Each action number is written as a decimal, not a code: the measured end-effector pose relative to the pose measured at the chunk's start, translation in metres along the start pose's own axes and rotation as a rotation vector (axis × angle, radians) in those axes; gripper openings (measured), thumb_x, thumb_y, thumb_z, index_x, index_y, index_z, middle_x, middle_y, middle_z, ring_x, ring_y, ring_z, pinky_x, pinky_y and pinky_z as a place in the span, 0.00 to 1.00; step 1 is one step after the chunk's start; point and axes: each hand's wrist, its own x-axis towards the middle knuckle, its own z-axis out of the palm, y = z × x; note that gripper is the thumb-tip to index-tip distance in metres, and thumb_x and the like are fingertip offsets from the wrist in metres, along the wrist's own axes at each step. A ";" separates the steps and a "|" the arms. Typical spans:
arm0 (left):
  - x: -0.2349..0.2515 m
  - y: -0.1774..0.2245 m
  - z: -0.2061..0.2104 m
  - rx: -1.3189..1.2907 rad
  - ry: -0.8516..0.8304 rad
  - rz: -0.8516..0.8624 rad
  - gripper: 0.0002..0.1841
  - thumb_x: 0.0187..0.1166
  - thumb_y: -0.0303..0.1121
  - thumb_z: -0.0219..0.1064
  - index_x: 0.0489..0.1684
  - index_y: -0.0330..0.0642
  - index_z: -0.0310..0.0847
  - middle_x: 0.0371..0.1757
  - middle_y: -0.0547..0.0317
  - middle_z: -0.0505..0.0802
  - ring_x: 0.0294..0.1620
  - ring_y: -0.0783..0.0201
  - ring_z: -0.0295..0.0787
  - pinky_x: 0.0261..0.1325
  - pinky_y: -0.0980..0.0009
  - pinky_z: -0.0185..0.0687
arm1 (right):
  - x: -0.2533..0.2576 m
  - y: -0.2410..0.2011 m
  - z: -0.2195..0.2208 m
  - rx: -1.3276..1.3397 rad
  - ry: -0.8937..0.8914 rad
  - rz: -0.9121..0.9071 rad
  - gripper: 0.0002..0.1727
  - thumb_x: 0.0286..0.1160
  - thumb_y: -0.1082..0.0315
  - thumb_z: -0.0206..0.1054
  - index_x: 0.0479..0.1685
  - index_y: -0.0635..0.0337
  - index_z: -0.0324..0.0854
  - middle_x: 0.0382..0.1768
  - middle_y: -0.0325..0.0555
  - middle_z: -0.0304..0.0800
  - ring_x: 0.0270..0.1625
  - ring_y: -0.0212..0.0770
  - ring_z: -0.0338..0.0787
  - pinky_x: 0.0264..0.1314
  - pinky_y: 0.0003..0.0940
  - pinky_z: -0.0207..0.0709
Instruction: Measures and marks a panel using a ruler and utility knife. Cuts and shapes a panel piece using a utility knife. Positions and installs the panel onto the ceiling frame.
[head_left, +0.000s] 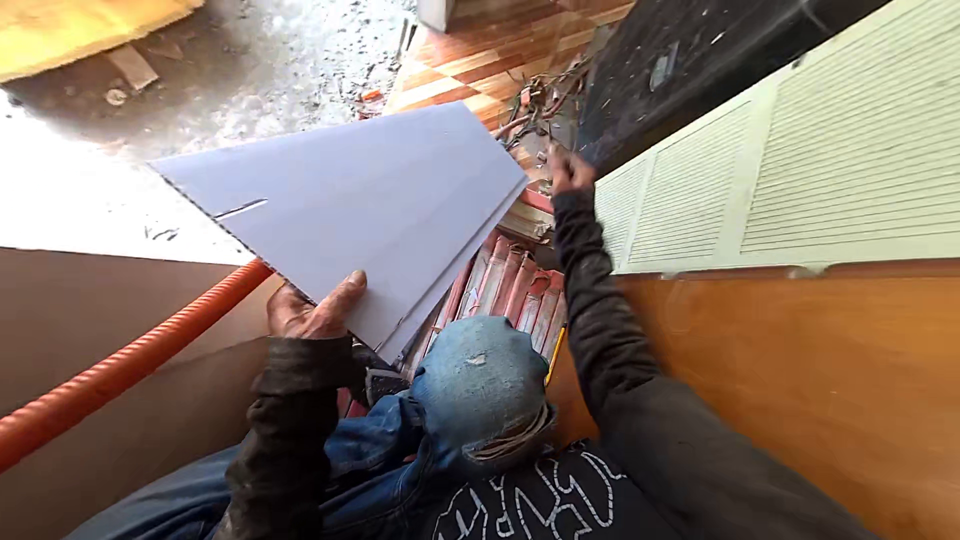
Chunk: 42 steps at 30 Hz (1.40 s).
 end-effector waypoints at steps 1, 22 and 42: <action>0.001 0.001 0.001 0.008 0.000 0.022 0.15 0.67 0.19 0.73 0.50 0.40 0.79 0.34 0.73 0.94 0.35 0.80 0.93 0.43 0.77 0.93 | -0.019 0.028 0.012 -0.042 0.039 0.148 0.27 0.89 0.50 0.58 0.62 0.68 0.86 0.55 0.64 0.92 0.60 0.58 0.91 0.70 0.58 0.78; 0.001 0.099 0.080 -0.141 -0.169 -0.124 0.29 0.89 0.57 0.55 0.59 0.36 0.82 0.38 0.45 0.96 0.32 0.51 0.98 0.36 0.50 0.97 | -0.080 -0.048 0.052 0.267 0.332 -1.079 0.17 0.80 0.58 0.61 0.49 0.60 0.92 0.55 0.52 0.96 0.65 0.51 0.90 0.80 0.56 0.70; 0.000 0.300 0.067 1.088 0.003 0.893 0.24 0.90 0.52 0.54 0.55 0.38 0.84 0.47 0.32 0.92 0.54 0.28 0.89 0.51 0.28 0.77 | -0.012 -0.233 -0.145 0.349 0.249 -1.108 0.20 0.72 0.53 0.71 0.38 0.67 0.84 0.25 0.43 0.89 0.27 0.31 0.88 0.32 0.36 0.85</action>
